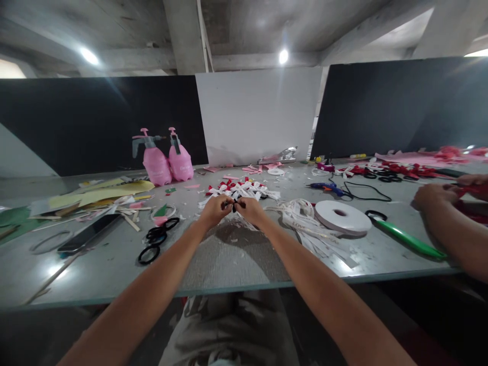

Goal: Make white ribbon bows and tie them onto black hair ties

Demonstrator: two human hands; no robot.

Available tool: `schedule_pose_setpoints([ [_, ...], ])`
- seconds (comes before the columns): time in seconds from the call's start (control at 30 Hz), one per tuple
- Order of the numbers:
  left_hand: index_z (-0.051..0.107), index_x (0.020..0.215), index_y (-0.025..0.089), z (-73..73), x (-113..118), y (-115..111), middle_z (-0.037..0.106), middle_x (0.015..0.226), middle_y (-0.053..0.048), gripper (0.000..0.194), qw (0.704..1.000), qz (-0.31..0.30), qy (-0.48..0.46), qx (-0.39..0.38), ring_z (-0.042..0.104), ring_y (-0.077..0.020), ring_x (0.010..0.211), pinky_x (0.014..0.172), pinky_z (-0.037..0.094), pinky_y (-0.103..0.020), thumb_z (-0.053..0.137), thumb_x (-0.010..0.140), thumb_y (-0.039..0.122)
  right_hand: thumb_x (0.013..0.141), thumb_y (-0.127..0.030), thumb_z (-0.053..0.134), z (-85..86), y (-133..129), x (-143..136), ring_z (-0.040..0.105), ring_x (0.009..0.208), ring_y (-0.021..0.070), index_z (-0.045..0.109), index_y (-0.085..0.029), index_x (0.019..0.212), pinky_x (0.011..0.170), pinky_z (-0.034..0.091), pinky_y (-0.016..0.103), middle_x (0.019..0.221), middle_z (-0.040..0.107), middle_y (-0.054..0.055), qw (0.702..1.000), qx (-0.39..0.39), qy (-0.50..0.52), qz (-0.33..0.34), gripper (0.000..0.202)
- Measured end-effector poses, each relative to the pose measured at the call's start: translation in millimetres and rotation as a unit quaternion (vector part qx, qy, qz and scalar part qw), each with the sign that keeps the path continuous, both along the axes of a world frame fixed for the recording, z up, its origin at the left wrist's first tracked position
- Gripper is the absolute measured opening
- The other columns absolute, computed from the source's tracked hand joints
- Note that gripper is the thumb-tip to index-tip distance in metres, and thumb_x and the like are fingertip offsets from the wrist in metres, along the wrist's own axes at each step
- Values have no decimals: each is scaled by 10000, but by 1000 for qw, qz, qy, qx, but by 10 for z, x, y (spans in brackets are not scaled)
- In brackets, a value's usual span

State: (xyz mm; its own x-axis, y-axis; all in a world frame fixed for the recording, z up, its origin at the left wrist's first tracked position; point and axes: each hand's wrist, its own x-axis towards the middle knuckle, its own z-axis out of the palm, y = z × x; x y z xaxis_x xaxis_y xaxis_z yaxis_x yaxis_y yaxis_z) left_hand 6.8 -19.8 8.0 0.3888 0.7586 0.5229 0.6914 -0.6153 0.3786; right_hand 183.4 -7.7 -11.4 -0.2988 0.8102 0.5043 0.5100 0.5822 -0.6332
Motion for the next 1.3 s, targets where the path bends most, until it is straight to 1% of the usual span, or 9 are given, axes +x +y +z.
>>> schedule_pose_setpoints([
  [0.27,681,937,219,56,40,-53,686,969,-17,184,996,31,62,62,588,-150,806,856,336,-321,544,818,244,744,-310,466,23,15,9,357,533,93,490,-175,575,519,233,240,517,404,-45,998,-64,4,30,217],
  [0.47,677,896,222,48,40,-10,695,929,-8,145,995,66,36,62,595,-150,814,834,318,-312,560,814,242,712,-314,453,108,-28,-27,344,523,92,483,-175,552,518,226,249,504,388,-43,997,-64,23,31,214],
  [0.6,672,896,230,35,39,2,700,939,1,136,995,79,14,60,607,-154,850,846,308,-310,563,816,249,706,-304,453,106,-24,-32,320,516,84,464,-176,557,510,218,246,511,373,-48,996,-68,39,42,197],
  [0.83,661,901,231,16,169,-15,708,921,-13,141,990,119,1,70,614,-178,842,847,318,-324,548,816,240,688,-282,471,109,-14,0,280,515,77,397,-187,547,507,193,244,515,306,-61,995,-62,55,52,185],
  [0.9,657,886,224,22,156,3,706,905,-23,141,988,136,-19,68,615,-185,846,840,328,-322,534,818,235,684,-273,469,132,-50,11,262,514,74,363,-192,537,509,185,243,515,282,-64,993,-71,55,72,198],
  [1.0,654,870,202,19,40,65,700,885,-43,152,983,166,-73,30,612,-182,810,768,364,-293,515,813,226,687,-272,476,153,-106,17,238,512,72,318,-198,525,510,176,243,514,259,-68,988,-88,47,114,238],
  [1.13,636,867,184,-30,-106,148,679,821,-27,190,984,86,-149,-41,576,-137,667,647,392,-243,488,832,299,724,-334,488,130,-99,18,261,506,79,384,-196,542,510,193,244,503,295,-67,987,-102,67,103,251],
  [1.23,605,816,165,-68,-78,163,633,728,-9,276,970,14,-222,-98,526,-105,561,572,400,-221,457,852,395,748,-359,499,98,-60,28,291,514,85,403,-194,556,518,216,243,507,324,-63,988,-85,84,95,271],
  [1.3,591,786,159,-80,-21,149,602,693,3,298,962,-31,-240,-124,511,-93,538,547,405,-210,479,839,429,767,-362,501,80,-44,35,301,518,88,410,-192,561,521,228,241,509,339,-59,988,-72,92,97,282],
])
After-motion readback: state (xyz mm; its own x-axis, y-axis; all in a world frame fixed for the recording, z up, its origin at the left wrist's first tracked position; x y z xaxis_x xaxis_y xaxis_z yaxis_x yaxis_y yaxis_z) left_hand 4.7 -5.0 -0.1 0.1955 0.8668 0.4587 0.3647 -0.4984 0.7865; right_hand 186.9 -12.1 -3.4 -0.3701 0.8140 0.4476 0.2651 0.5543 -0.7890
